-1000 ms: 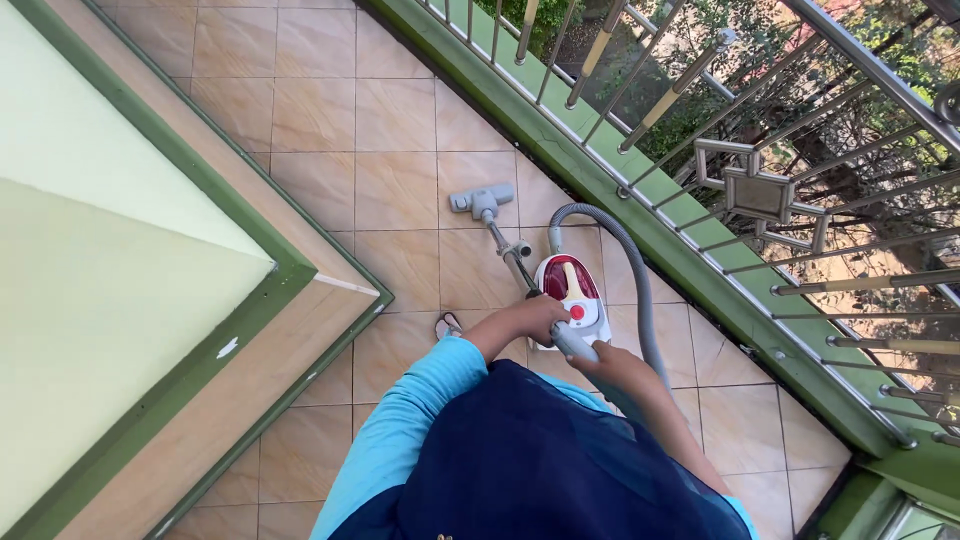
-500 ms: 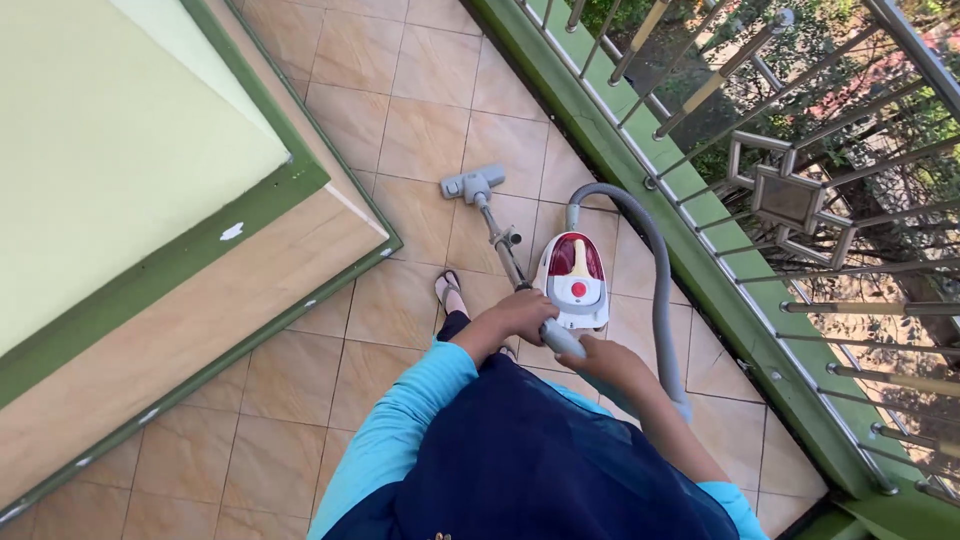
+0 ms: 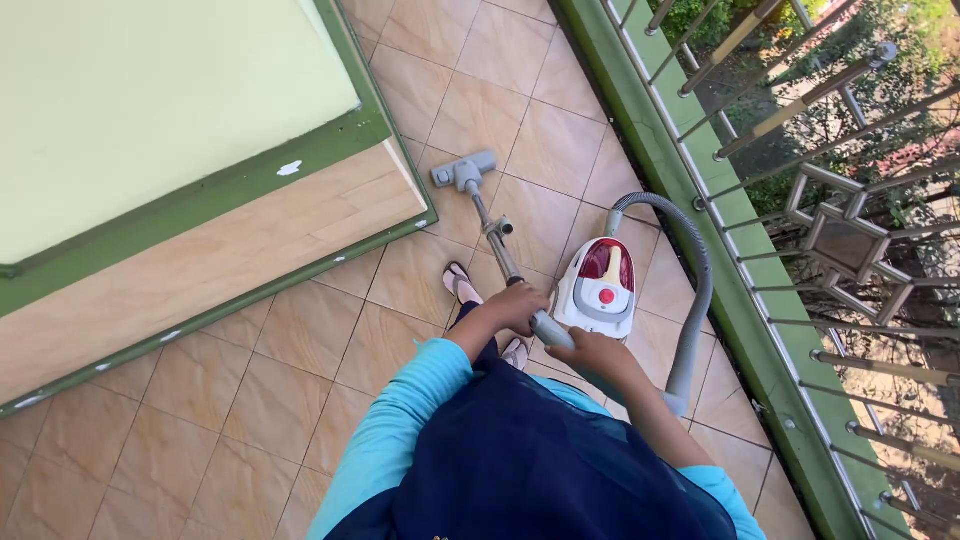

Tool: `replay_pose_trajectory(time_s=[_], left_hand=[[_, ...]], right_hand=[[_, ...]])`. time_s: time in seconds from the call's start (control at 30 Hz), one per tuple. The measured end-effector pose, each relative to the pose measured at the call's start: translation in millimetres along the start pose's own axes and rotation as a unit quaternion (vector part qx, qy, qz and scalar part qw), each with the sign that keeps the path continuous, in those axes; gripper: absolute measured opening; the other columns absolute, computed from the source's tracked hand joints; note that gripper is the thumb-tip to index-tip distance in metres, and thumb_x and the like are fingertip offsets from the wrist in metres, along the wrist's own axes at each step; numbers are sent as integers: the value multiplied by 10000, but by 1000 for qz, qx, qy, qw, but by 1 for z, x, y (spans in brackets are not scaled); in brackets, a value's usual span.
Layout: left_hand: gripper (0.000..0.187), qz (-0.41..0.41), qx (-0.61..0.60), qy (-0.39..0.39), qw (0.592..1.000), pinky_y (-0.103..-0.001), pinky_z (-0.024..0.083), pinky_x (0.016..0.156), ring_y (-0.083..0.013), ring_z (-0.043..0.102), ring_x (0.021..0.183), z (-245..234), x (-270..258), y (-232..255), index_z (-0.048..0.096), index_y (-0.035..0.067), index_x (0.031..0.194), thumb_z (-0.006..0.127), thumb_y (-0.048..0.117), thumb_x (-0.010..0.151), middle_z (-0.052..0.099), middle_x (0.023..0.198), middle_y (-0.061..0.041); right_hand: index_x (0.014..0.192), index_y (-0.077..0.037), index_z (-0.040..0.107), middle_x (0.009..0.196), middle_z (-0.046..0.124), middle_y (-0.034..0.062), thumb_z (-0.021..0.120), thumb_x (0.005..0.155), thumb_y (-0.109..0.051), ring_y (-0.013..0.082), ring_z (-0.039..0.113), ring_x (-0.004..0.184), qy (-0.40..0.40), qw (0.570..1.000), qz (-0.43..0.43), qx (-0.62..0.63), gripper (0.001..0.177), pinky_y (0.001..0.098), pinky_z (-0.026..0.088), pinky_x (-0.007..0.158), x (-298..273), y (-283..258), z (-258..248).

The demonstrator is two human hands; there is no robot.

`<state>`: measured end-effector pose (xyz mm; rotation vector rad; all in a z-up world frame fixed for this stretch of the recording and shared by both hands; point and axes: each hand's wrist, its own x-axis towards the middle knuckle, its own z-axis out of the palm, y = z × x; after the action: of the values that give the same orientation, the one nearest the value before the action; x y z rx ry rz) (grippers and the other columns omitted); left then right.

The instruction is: Vacuuming the tiled floor of an outdoor balcony.

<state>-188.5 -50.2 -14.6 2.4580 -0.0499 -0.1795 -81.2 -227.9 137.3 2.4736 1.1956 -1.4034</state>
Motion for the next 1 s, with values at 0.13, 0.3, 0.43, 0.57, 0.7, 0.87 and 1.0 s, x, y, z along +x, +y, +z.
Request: replay_pose_trajectory(time_s=[0.13,0.3,0.43,0.57,0.7,0.87,1.0], left_hand=[[354,-56,3,52,997,-420,506,957,-325,607,1115,2,-10,-64,686,133,930,786,149,590,670,1044,-94],[400,-62,-25,204,977,-415,511,983,-339,591,1169,-8,-15,-97,655,99,989,754,68,602,658,1071,-97],[386,-60,-38,165,984,-416,519,954,-330,592,1157,-54,-16,-68,654,98,961,765,81,592,659,1082,-92],[384,-35,-43,50,997,-430,520,930,-314,626,1092,-90,-9,-47,677,122,968,812,165,611,649,1049,-102],[422,37,-54,51,997,-438,521,922,-318,644,1059,-115,7,-69,680,132,993,821,181,599,656,1045,-97],[380,-42,-27,48,998,-441,529,886,-316,646,1043,-150,24,-141,676,134,980,790,147,618,655,1007,-91],[305,-107,-26,122,986,-424,530,899,-311,629,1084,-177,24,-211,651,109,930,747,70,643,656,1020,-93]], right_hand=[[1228,-103,656,972,758,187,563,807,-722,346,747,920,-9,1000,-13,-17,754,463,562,831,60,-40,-5],[1180,-81,665,964,758,182,567,808,-725,357,744,918,12,1000,-14,-24,750,468,564,824,93,-65,-21],[1169,-70,658,933,754,197,565,807,-726,366,751,897,-8,1000,-2,-22,754,477,569,817,74,-66,-44],[1141,-72,689,904,753,197,567,817,-724,359,750,882,-34,998,-3,-46,739,462,566,829,52,-65,-76],[1173,-87,667,942,756,185,570,820,-699,344,751,903,-55,997,8,-57,714,463,569,835,66,-78,-109],[1179,-83,681,946,758,197,570,822,-702,356,748,911,-35,998,-27,-46,724,456,560,848,139,-118,-145],[1155,-72,686,956,755,207,564,814,-738,365,747,914,-14,997,-42,-66,759,471,565,838,205,-165,-170]])
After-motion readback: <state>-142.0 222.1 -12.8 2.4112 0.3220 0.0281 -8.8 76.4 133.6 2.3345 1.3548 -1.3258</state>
